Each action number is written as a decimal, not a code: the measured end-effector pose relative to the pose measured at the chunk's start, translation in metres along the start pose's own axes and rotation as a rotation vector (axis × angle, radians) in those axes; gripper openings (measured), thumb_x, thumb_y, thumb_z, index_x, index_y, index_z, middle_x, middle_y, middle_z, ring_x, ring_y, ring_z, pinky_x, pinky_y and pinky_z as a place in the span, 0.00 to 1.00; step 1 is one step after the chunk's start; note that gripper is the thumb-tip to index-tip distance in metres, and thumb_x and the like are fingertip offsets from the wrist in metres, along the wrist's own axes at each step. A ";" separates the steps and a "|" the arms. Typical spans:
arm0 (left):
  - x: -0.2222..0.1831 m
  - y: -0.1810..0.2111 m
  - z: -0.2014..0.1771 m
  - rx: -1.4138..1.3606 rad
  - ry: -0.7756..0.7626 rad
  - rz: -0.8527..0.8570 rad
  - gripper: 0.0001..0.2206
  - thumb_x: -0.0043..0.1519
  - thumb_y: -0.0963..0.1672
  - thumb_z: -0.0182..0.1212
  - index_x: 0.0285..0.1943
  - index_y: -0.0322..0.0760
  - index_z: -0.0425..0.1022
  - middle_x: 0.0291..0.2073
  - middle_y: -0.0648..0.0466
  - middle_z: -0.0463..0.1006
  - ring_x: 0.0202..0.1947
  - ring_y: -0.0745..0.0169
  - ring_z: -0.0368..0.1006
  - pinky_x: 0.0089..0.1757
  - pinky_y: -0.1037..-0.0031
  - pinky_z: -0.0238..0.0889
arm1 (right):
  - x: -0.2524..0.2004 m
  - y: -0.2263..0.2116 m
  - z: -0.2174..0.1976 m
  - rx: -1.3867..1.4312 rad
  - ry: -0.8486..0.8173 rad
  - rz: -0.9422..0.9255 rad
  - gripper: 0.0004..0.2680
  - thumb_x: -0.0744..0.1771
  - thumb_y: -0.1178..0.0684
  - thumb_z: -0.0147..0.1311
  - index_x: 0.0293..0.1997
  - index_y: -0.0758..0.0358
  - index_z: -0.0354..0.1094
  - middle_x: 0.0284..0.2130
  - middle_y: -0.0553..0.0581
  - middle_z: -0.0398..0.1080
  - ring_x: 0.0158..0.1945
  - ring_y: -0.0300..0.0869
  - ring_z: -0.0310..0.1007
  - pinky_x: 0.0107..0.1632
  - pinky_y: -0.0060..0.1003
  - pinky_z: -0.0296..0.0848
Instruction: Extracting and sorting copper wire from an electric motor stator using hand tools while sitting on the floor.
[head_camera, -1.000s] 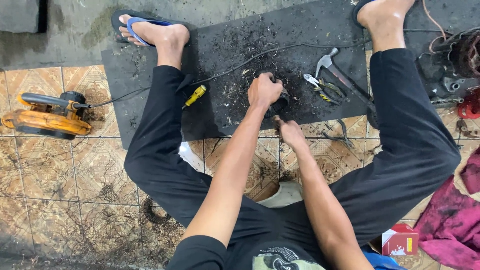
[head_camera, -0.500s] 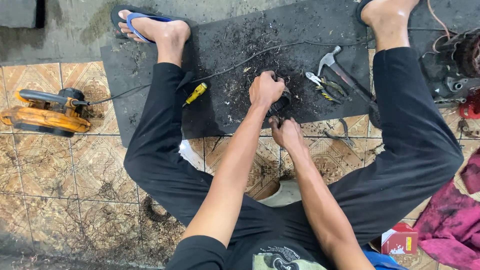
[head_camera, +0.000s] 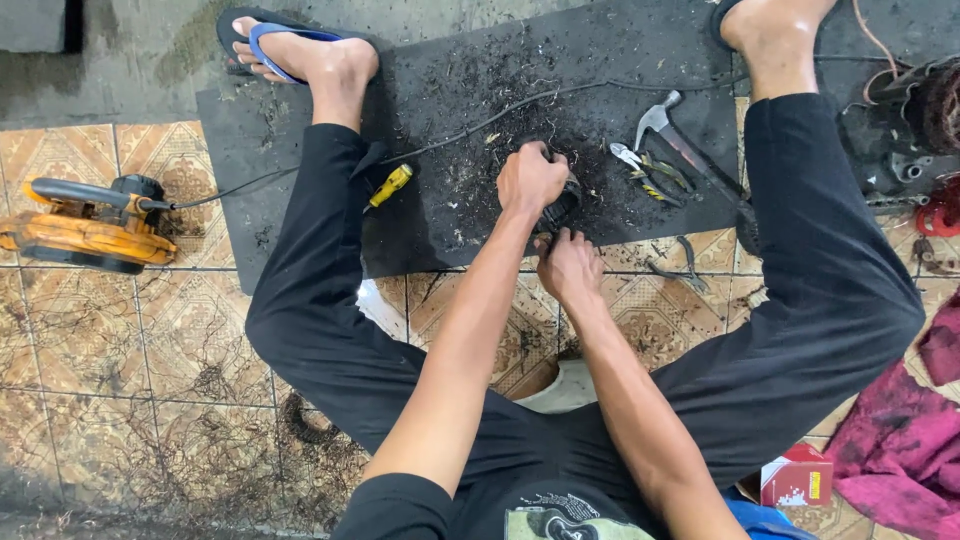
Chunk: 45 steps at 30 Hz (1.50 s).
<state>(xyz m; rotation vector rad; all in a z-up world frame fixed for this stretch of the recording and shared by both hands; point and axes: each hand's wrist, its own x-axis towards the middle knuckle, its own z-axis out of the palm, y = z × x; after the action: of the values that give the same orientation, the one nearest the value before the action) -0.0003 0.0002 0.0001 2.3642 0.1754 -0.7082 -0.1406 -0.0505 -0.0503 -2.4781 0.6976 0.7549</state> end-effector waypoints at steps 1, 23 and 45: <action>-0.004 0.003 -0.002 0.003 -0.004 -0.011 0.15 0.54 0.51 0.52 0.35 0.41 0.81 0.37 0.38 0.84 0.48 0.36 0.81 0.48 0.54 0.72 | -0.002 -0.002 0.002 -0.028 0.027 -0.023 0.23 0.69 0.35 0.44 0.65 0.61 0.65 0.56 0.65 0.70 0.61 0.58 0.70 0.60 0.58 0.70; 0.035 -0.043 -0.002 -0.118 0.027 -0.187 0.18 0.53 0.56 0.58 0.36 0.45 0.86 0.39 0.43 0.85 0.51 0.39 0.80 0.49 0.50 0.72 | 0.017 0.036 0.046 0.996 -0.109 0.194 0.23 0.72 0.34 0.45 0.47 0.72 0.74 0.32 0.68 0.76 0.26 0.50 0.77 0.22 0.39 0.78; -0.012 -0.024 -0.020 -0.120 -0.044 -0.020 0.18 0.56 0.54 0.52 0.34 0.43 0.85 0.39 0.38 0.84 0.49 0.33 0.79 0.48 0.51 0.72 | 0.006 0.013 -0.036 0.716 -0.114 0.027 0.25 0.71 0.28 0.43 0.49 0.61 0.78 0.45 0.67 0.77 0.61 0.61 0.70 0.60 0.59 0.67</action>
<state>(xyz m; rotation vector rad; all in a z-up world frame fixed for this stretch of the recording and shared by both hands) -0.0086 0.0317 0.0061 2.2340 0.2169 -0.7387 -0.1308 -0.0821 -0.0305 -1.7673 0.7900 0.5247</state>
